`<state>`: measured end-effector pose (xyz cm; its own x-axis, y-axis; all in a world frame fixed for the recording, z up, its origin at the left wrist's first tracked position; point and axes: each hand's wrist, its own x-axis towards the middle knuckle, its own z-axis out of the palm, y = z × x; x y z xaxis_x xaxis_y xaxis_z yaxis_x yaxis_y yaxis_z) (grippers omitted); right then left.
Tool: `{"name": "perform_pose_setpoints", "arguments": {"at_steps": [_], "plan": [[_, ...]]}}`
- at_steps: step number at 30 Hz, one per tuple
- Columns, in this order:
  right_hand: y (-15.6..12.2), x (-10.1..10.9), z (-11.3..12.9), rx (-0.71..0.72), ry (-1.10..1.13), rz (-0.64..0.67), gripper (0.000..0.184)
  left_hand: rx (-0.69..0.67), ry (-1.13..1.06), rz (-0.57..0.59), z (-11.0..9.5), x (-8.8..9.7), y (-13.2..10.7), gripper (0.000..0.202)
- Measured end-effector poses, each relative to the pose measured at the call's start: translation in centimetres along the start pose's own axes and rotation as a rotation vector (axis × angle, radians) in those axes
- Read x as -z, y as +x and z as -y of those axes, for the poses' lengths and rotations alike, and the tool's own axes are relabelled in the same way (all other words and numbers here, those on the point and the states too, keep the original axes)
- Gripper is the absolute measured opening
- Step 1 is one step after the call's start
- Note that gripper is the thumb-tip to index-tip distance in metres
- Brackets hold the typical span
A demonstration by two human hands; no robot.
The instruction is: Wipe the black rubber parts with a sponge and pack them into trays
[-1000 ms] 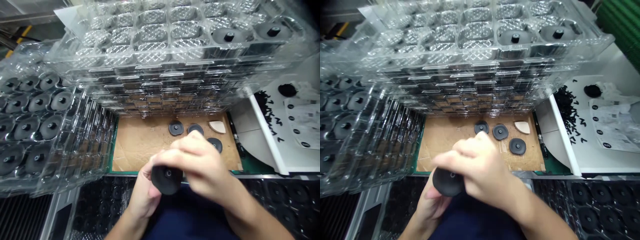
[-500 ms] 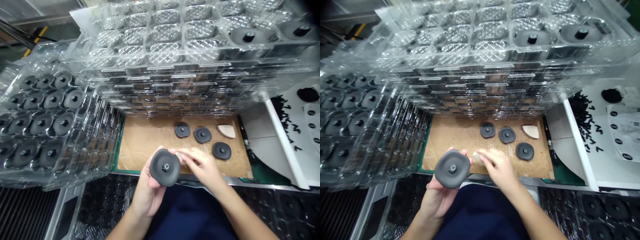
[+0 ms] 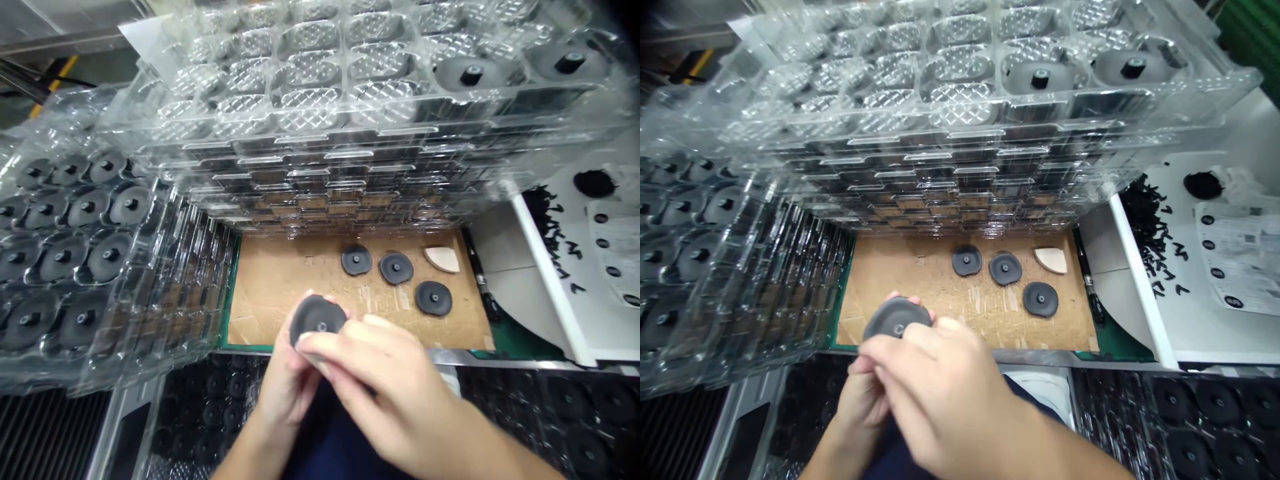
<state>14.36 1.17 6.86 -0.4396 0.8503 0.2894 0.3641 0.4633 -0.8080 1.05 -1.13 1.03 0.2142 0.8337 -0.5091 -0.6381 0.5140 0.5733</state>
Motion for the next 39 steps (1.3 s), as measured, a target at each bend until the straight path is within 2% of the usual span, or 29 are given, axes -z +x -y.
{"name": "perform_pose_setpoints", "arguments": {"at_steps": [2, 5, 6, 8, 11, 14, 20, 23, 25, 27, 28, 32, 35, 37, 39], "plan": [[0.1, -0.4, -0.3, -0.044, -0.032, 0.054, 0.02, -0.02, -0.039, -0.043, 0.0, -0.2, 0.0, 0.058], [0.2, -0.6, -0.7, -0.018, -0.15, -0.126, 0.023, 0.043, -0.052, -0.032, 0.0, -0.9, 0.1, 0.054], [0.2, -0.5, -0.8, 0.002, -0.147, -0.143, 0.024, 0.057, -0.058, -0.012, 0.0, -1.0, 0.1, 0.054], [-0.1, 0.1, -0.7, 0.019, -0.085, -0.052, 0.023, 0.058, -0.074, 0.017, -0.3, -0.9, 0.1, 0.056], [-0.8, 1.4, -0.4, -0.051, -0.083, 0.114, 0.021, 0.101, -0.075, 0.034, -0.4, -0.3, 0.2, 0.06], [-1.4, 2.1, 0.0, -0.107, -0.165, 0.118, 0.021, 0.154, -0.069, 0.034, -0.2, 0.2, 0.2, 0.055], [-1.8, 2.1, 0.7, -0.119, -0.357, 0.077, 0.026, 0.118, -0.059, 0.064, -0.5, -0.3, 0.0, 0.068], [-1.0, 1.8, 0.1, -0.018, -0.432, -0.016, 0.028, 0.138, -0.061, 0.091, -0.5, -0.4, -0.1, 0.063], [-0.2, 1.7, -1.0, 0.125, -0.353, -0.041, 0.031, 0.163, -0.101, 0.14, -0.3, -0.4, -0.1, 0.051], [0.3, 1.8, -2.6, 0.154, -0.259, -0.027, 0.031, 0.175, -0.163, 0.188, -0.1, -0.3, -0.1, 0.045], [0.3, 1.9, -3.5, 0.099, -0.239, -0.036, 0.03, 0.181, -0.197, 0.208, -0.1, -0.2, -0.1, 0.046], [-1.8, 1.7, -6.1, -0.297, -0.201, -0.188, 0.023, 0.227, -0.303, 0.262, -0.4, 0.0, -0.4, 0.054], [-4.8, 0.0, -7.0, -0.467, -0.062, -0.106, 0.024, 0.273, -0.335, 0.3, -0.5, 0.4, -0.5, 0.055], [-6.6, -1.5, -7.4, -0.514, 0.004, -0.024, 0.026, 0.296, -0.339, 0.296, -0.5, 0.8, -0.4, 0.056], [-7.8, -2.2, -7.8, -0.546, 0.025, -0.005, 0.026, 0.298, -0.333, 0.287, -0.5, 1.0, -0.4, 0.056]]}}
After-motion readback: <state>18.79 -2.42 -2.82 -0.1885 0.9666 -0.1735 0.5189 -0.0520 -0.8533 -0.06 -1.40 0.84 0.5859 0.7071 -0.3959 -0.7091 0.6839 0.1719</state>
